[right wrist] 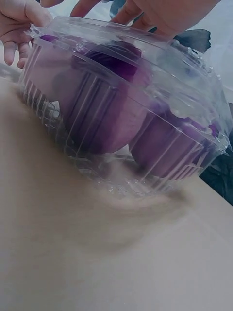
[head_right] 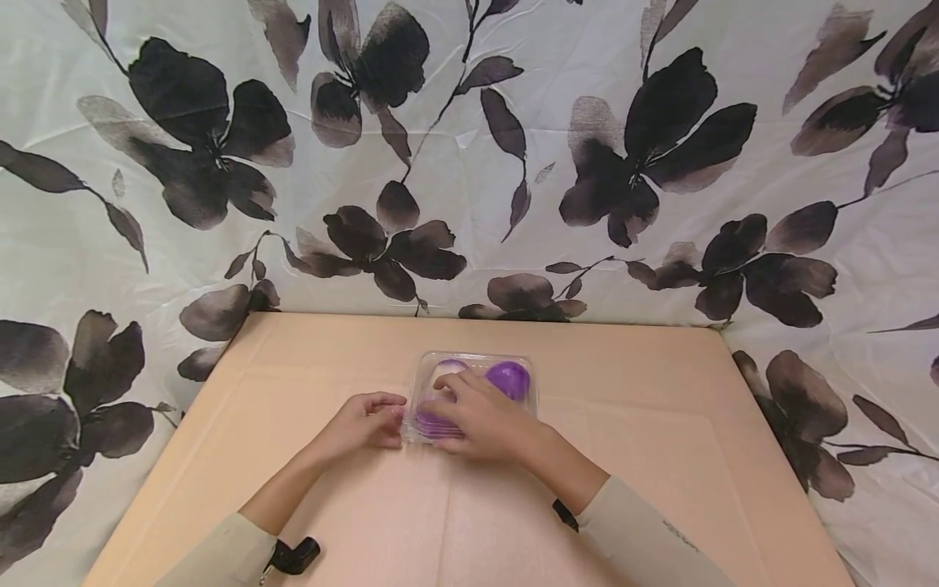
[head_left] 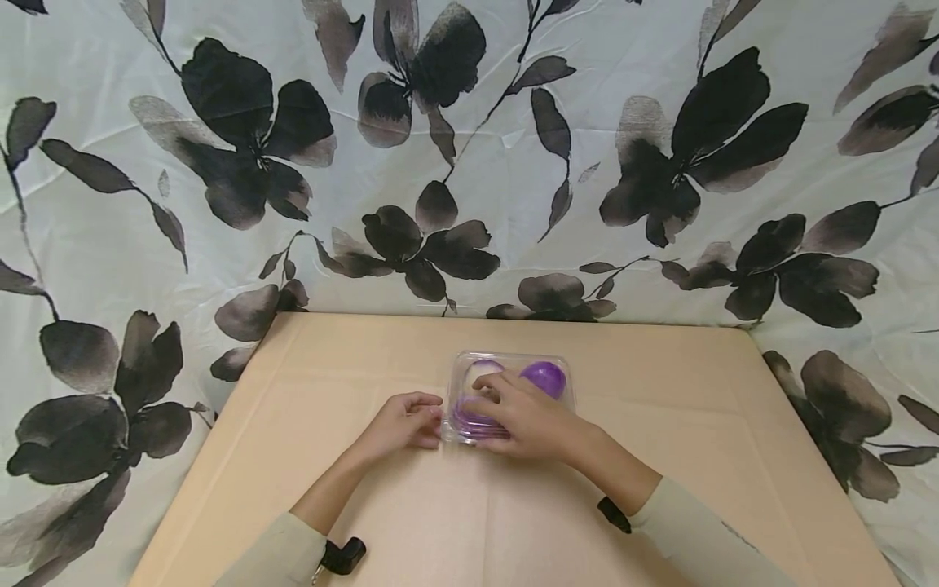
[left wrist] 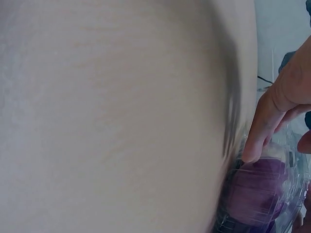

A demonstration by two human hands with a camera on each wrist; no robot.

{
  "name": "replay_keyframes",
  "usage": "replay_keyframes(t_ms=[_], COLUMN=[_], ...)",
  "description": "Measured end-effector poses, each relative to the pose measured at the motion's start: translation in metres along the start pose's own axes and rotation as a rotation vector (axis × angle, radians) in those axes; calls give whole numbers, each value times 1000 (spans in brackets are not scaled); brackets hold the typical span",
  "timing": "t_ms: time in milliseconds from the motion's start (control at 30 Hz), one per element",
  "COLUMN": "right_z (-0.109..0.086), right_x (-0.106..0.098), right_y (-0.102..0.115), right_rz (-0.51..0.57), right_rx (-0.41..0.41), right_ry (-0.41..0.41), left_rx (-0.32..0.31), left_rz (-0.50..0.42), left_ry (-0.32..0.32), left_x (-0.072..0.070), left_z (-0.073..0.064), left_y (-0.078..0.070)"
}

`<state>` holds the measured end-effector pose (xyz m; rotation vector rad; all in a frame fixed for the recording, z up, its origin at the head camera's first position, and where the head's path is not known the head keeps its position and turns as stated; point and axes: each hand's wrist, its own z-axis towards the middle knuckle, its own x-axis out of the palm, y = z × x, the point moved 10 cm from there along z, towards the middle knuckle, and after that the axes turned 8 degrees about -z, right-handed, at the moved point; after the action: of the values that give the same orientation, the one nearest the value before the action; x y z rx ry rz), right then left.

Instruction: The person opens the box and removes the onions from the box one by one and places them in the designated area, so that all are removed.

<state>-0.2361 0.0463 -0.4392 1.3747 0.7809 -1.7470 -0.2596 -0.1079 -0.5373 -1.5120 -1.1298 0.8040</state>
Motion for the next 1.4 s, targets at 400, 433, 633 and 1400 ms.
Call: replay_keyframes(t_ms=[400,433,633,1400], right_z=[6,7,9,17], right_x=[-2,-2,2,17], right_y=[17,18,26,57], right_rz=[-18,-16,-31,-244], right_rx=[-16,-18,-23,15], right_ry=[15,16,27,-12], left_rx=[-27,-31,-53,-52], left_rz=[-32,-38,-75,-218], left_ry=[62,64,68,119], left_x=[5,5,7,7], left_z=[-7,-7,-11,-29], left_y=[2,3,2,6])
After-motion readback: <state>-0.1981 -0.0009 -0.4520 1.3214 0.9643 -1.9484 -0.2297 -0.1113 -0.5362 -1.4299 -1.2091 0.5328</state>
